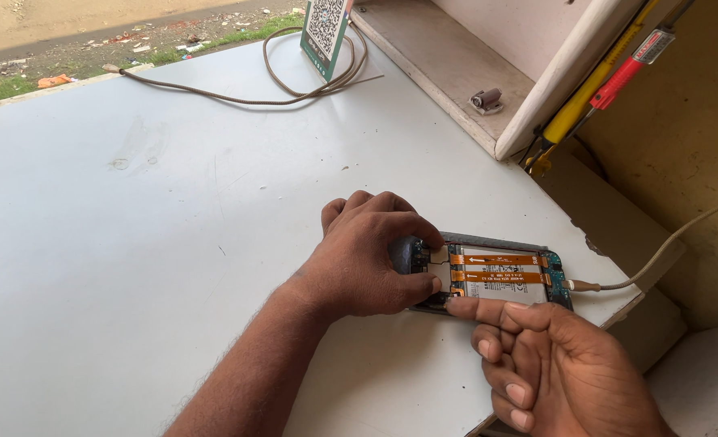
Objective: The person works on a smartphone at a counter, prying open the back cover and lifting the battery from the phone body. They use a metal pry tool to work around the battery, then press the back cover closed and hold the reassembled phone.
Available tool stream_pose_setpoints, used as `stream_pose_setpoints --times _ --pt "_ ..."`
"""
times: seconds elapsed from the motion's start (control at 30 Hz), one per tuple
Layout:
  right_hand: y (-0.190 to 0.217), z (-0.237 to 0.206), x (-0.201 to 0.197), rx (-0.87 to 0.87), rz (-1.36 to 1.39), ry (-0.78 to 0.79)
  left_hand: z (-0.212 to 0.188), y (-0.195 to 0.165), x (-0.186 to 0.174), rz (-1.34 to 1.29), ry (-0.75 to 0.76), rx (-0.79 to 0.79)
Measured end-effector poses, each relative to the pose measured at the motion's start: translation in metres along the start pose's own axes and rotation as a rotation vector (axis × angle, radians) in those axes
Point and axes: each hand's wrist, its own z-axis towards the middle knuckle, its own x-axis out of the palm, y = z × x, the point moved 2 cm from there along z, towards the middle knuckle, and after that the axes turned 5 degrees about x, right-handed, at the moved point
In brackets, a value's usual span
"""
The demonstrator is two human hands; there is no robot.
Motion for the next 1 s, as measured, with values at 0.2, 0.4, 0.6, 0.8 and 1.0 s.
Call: stream_pose_setpoints --times 0.2,0.4,0.6,0.8,1.0 --pt "-0.007 0.002 -0.009 -0.079 -0.226 -0.239 -0.002 0.0 -0.001 -0.009 -0.017 0.013" --pt "-0.021 -0.001 0.006 -0.223 -1.097 -0.659 0.0 0.002 -0.001 -0.022 -0.011 0.017" --pt "-0.02 0.003 0.024 -0.126 -1.294 -0.731 0.001 0.002 0.001 -0.027 -0.008 0.011" --pt "-0.011 0.009 0.031 -0.207 -1.208 -0.743 0.0 0.002 0.0 -0.026 -0.016 0.0" --pt "-0.012 0.01 0.034 -0.358 -1.326 -0.739 0.0 0.001 -0.001 -0.033 -0.003 0.001"
